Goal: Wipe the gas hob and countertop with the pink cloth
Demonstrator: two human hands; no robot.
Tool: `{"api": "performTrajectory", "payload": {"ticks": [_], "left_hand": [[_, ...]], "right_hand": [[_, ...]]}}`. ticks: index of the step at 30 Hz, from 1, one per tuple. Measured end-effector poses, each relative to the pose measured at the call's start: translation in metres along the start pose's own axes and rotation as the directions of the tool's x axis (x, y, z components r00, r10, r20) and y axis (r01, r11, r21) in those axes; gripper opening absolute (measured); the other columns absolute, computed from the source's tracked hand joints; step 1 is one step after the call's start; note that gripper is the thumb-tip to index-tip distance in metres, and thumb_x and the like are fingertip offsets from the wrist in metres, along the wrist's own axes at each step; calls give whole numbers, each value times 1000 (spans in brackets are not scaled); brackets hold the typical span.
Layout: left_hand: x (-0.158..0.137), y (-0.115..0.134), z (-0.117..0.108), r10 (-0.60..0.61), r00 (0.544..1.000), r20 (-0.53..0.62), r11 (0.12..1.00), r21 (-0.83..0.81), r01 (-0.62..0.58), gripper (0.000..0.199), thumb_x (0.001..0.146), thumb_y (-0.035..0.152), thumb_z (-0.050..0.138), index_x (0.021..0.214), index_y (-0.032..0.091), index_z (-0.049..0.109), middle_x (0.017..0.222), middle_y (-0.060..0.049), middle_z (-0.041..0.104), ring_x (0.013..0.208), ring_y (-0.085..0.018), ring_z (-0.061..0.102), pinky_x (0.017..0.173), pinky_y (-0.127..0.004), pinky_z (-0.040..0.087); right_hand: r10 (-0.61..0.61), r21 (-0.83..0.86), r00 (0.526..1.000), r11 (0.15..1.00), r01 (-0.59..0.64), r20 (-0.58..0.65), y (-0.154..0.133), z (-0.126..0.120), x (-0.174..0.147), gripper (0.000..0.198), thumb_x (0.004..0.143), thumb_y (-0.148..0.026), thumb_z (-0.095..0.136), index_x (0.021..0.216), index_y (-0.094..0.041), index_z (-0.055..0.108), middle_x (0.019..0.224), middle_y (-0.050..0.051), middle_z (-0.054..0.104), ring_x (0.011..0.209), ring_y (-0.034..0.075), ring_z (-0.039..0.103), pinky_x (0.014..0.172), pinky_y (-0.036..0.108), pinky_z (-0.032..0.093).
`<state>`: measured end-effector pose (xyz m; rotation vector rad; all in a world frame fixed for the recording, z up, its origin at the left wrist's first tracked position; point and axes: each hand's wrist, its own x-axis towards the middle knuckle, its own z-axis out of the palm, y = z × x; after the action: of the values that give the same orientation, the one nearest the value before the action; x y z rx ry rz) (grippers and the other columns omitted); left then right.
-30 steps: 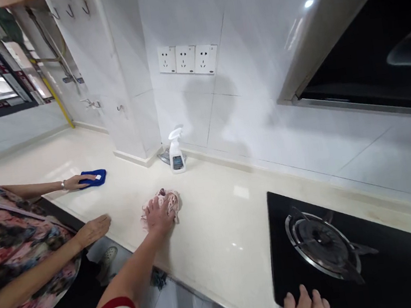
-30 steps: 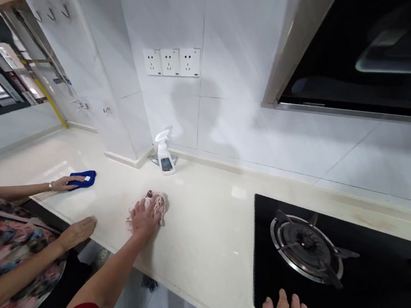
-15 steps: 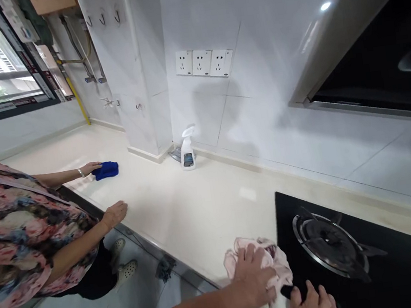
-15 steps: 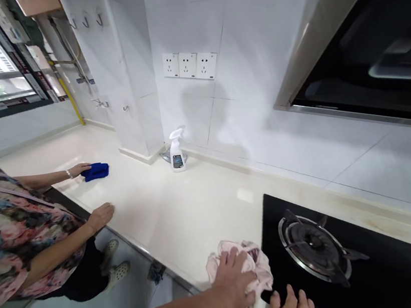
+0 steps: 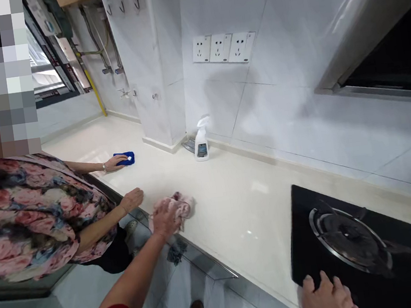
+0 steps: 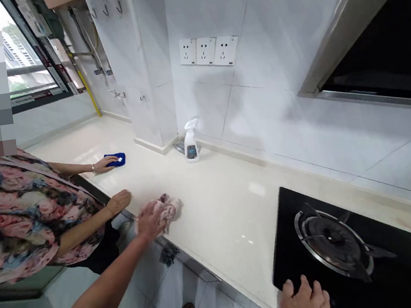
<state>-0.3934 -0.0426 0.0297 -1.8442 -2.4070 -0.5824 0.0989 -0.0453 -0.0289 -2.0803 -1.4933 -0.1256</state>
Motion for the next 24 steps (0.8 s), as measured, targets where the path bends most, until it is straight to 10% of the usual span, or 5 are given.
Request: {"api": "performTrajectory", "payload": {"ticks": [5,12,15,19,24], "left_hand": [[-8,-32,-6,-151,982,-115,987,41,157,42,82,33,60,122,24,69,148,-13,51,140,-39,39,115,-56,31],[-99,104,52,259,965,-39,963,-61,-261,48,78,52,68,123,35,69,143,-5,57,136,-32,44,117,-50,29],[-142,182,83,605,791,-85,769,-195,-609,43,80,54,69,121,42,67,141,-2,59,130,-30,47,110,-51,32],[-156,245,98,778,624,-74,602,-199,-774,30,87,43,70,117,43,67,141,-1,58,121,-27,51,97,-45,38],[-107,194,57,828,559,-34,546,-178,-819,34,91,39,68,124,43,63,136,0,61,119,-22,53,100,-42,40]], "right_hand": [[-16,11,999,1000,16,33,9,5,-2,62,93,-54,38,145,-24,53,150,24,49,142,46,39,103,74,32],[-15,-22,1000,1000,16,25,7,6,-3,64,95,-52,35,143,-15,55,148,29,48,144,47,36,105,75,29],[-10,-41,1000,999,11,24,10,7,-2,62,95,-51,36,142,-17,55,148,27,49,144,45,36,107,72,29],[-6,-69,998,998,10,62,18,8,-2,59,94,-53,36,140,-22,56,148,22,51,142,42,39,108,68,32],[-14,-83,1000,996,15,18,8,9,0,60,94,-50,33,136,-16,58,148,23,51,143,39,39,111,64,30]]}}
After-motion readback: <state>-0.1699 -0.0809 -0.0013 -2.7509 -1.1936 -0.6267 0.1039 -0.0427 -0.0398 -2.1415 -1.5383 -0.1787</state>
